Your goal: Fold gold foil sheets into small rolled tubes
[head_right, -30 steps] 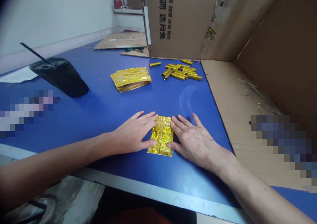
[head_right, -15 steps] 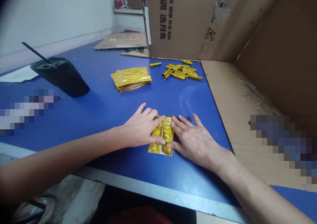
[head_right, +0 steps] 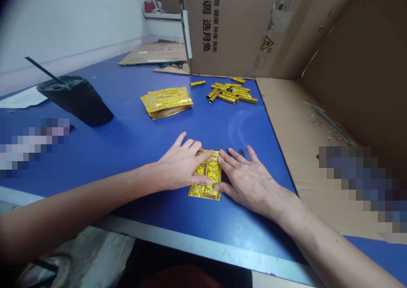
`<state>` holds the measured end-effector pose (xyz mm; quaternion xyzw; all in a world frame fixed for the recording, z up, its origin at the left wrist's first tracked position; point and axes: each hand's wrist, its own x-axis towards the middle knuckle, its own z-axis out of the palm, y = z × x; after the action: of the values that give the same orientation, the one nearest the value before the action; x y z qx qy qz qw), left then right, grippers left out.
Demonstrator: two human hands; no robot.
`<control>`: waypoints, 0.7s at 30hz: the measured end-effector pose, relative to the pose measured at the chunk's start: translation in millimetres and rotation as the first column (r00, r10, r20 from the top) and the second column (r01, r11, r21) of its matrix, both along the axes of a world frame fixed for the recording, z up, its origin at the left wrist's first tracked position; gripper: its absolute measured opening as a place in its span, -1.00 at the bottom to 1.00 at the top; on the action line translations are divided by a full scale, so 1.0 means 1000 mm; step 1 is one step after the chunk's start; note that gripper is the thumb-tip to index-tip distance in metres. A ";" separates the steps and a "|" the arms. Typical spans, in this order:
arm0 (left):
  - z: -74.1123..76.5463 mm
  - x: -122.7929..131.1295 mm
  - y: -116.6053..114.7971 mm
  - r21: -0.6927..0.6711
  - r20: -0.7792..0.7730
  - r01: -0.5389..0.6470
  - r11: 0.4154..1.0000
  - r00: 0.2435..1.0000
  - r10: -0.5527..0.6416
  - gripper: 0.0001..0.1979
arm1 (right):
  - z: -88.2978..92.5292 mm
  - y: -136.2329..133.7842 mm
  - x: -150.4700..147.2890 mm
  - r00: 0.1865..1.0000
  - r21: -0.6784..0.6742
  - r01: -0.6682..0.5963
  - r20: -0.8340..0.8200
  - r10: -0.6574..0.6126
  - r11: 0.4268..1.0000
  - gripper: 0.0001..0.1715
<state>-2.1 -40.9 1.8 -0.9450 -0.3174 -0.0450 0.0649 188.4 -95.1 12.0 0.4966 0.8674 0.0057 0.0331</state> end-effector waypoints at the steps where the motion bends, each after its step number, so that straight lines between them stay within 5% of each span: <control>1: -0.001 0.000 -0.001 0.003 0.007 -0.001 1.000 1.000 0.001 -0.19 | 0.000 0.001 0.000 1.000 0.005 0.002 -0.020 -0.002 1.000 -0.28; 8: -0.006 -0.001 -0.003 0.012 0.012 0.008 1.000 1.000 -0.008 -0.11 | -0.003 0.008 -0.004 0.995 -0.062 -0.057 -0.091 0.052 0.996 -0.18; 21: -0.011 -0.030 -0.001 -0.171 0.028 0.061 0.983 0.998 -0.057 -0.21 | 0.000 0.004 0.012 0.999 -0.042 -0.035 -0.039 0.033 0.999 -0.29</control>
<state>-32.2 -42.2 -9.2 -0.9555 -0.2926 -0.0303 -0.0216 200.8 -91.3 11.6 0.4808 0.8762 -0.0216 0.0268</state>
